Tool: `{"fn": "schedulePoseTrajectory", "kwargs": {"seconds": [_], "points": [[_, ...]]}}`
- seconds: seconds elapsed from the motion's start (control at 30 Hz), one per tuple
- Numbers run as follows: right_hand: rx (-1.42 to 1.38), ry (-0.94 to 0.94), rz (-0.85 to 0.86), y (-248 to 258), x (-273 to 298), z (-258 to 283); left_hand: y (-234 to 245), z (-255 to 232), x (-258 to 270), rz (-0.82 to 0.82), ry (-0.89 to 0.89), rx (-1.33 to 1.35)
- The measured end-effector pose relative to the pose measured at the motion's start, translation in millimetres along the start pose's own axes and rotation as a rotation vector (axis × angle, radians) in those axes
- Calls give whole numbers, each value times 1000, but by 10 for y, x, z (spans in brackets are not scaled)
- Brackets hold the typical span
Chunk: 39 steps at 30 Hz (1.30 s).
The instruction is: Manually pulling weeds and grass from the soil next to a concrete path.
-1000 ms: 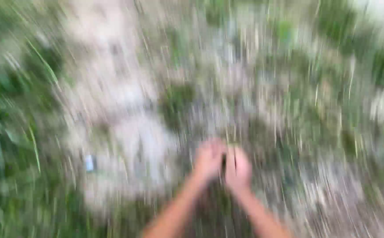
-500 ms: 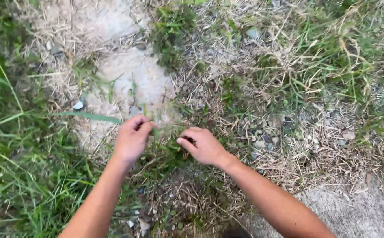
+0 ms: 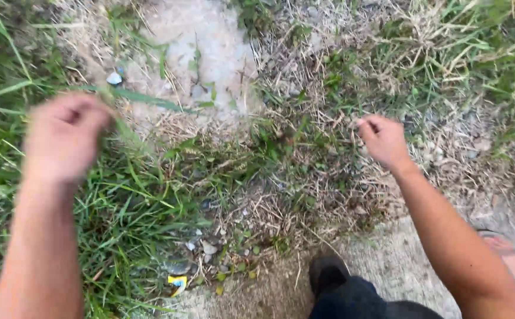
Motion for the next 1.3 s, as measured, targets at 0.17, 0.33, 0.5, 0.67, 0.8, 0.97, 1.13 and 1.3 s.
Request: {"fn": "schedulePoseTrajectory", "kwargs": {"seconds": [0.17,0.33,0.5,0.67,0.8,0.97,1.13,1.3], "points": [[174,-60,-57,-5,438,44,405,416,-132,-457,-281,-250],[444,21,93,-573,741,119,125,-191,178,-431,-860,-259],[546,111,66,-800,804,289,-71,-82,398,-305,-847,-252],[320,199,10,-933,751,748,85,275,582,-268,-738,-252],[-45,184,-6,-1165,393,827,200,449,783,-269,-678,-261],[-275,78,178,-1444,264,965,322,579,1061,-236,-472,-288],[-234,-24,230,-1433,346,1189,308,753,1116,-204,-406,-315],[-258,-98,242,-1481,177,1139,160,635,1050,-162,-419,-288]]}}
Point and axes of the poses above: each hand's wrist, its own x-axis away from the middle knuckle, its own y-axis out of the back of the hand, z = x × y, the point moved 4 cm from there along -x, towards the middle knuckle, and after that the axes turned 13 degrees about -y, right-handed, at the moved point
